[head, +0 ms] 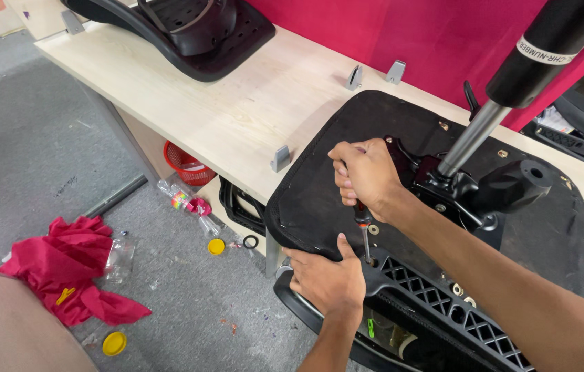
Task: The person uses a screwdriver to remove screws from a black plastic frame attached to an office chair base. They detach the frame and place it on the table, then continue unscrewing components from the chair base.
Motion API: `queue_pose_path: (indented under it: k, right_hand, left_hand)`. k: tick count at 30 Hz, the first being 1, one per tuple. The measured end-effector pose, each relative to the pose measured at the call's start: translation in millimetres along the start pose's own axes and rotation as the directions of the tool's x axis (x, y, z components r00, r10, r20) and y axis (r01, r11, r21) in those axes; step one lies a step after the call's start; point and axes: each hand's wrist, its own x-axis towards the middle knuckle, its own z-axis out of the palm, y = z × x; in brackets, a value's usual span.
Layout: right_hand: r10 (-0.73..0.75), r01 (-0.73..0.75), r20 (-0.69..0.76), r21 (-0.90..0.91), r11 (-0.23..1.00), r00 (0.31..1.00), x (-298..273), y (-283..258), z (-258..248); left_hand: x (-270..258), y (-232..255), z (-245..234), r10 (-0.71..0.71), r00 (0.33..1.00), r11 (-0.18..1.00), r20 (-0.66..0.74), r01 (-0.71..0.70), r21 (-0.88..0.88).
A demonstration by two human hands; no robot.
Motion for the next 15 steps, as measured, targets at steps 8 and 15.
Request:
queue_pose_path:
  k: [8,15]
  right_hand:
    - [0.016,-0.018,-0.031,-0.058,0.998,0.999,3.9,-4.0,9.7]
    - [0.033,-0.04,-0.054,-0.145,0.989,0.998,10.0,-4.6,22.0]
  left_hand:
    - [0.5,1.7,-1.4,-0.042,0.996,0.999,0.085,0.042,0.006]
    - [0.3,2.2,-1.5,-0.021,0.999,0.999,0.028,0.023,-0.045]
